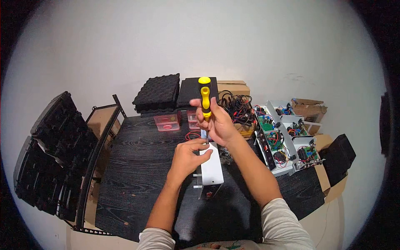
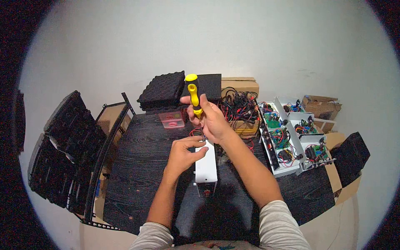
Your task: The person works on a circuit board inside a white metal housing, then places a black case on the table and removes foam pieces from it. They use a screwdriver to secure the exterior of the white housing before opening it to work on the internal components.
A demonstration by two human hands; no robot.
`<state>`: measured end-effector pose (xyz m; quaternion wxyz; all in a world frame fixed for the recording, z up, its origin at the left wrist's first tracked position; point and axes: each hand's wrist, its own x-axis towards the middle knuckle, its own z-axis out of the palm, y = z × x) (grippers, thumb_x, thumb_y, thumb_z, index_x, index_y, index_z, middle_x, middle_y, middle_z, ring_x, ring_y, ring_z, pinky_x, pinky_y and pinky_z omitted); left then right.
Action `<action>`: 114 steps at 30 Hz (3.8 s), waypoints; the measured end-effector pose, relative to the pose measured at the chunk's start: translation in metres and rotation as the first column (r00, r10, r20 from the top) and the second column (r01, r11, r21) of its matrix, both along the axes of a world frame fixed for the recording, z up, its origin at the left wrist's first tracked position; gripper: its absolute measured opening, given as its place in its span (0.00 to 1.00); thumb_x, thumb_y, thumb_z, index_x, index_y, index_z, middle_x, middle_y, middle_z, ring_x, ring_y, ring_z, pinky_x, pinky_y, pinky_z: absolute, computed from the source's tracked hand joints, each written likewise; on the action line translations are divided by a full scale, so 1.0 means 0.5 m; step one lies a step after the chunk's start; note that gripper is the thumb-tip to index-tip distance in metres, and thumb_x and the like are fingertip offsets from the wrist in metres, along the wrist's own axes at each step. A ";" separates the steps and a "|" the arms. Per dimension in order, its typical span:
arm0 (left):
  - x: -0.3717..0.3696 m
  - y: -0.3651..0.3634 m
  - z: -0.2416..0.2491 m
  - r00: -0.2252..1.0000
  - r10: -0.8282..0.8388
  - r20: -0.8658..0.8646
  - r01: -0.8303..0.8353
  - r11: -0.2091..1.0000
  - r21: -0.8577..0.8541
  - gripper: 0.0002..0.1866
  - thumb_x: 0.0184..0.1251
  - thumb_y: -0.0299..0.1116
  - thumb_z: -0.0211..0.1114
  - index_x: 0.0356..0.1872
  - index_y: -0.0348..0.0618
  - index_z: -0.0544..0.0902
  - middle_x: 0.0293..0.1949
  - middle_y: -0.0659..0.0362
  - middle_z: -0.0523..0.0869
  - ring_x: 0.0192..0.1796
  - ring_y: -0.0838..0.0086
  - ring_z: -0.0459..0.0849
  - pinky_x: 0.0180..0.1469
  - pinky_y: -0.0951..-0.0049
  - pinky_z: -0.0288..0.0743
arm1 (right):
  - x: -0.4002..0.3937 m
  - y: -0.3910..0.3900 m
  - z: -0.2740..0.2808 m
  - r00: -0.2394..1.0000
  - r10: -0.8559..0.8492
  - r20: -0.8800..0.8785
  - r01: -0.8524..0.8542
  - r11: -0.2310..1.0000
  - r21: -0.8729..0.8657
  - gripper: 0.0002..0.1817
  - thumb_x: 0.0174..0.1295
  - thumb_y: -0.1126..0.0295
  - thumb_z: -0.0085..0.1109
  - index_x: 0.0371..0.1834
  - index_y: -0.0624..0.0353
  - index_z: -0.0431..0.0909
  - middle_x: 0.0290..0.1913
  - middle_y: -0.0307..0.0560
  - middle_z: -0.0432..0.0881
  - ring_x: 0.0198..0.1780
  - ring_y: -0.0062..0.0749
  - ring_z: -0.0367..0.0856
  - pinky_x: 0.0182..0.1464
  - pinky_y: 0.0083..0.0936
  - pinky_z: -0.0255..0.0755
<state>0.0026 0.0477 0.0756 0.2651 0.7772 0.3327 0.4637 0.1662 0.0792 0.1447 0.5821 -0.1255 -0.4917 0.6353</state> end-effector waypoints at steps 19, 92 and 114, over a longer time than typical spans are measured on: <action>-0.001 -0.008 0.010 1.000 0.005 -0.015 -0.004 1.000 0.022 0.14 0.57 0.33 0.78 0.42 0.36 0.92 0.47 0.48 0.93 0.49 0.61 0.93 0.55 0.67 0.83 | -0.024 -0.005 -0.022 0.948 -0.311 -0.073 0.315 0.948 0.053 0.18 0.69 0.62 0.72 0.53 0.57 0.77 0.37 0.37 0.84 0.29 0.17 0.77 0.30 0.13 0.69; 0.011 0.084 -0.031 0.912 -0.398 -0.103 0.381 0.912 -0.149 0.36 0.70 0.38 0.69 0.77 0.38 0.70 0.81 0.44 0.65 0.82 0.56 0.62 0.81 0.58 0.55 | 0.190 -0.192 -0.085 0.797 -0.604 -0.001 0.591 0.780 0.204 0.21 0.82 0.54 0.49 0.67 0.55 0.64 0.43 0.44 0.80 0.29 0.24 0.79 0.27 0.16 0.68; -0.032 -0.040 -0.169 0.932 -0.341 -0.126 0.354 0.930 0.101 0.82 0.25 0.48 0.88 0.85 0.35 0.43 0.81 0.33 0.51 0.83 0.39 0.53 0.82 0.46 0.50 | 0.264 -0.277 -0.414 0.540 -0.485 0.688 0.623 0.780 0.061 0.17 0.76 0.67 0.60 0.62 0.62 0.73 0.25 0.37 0.80 0.26 0.18 0.78 0.31 0.22 0.74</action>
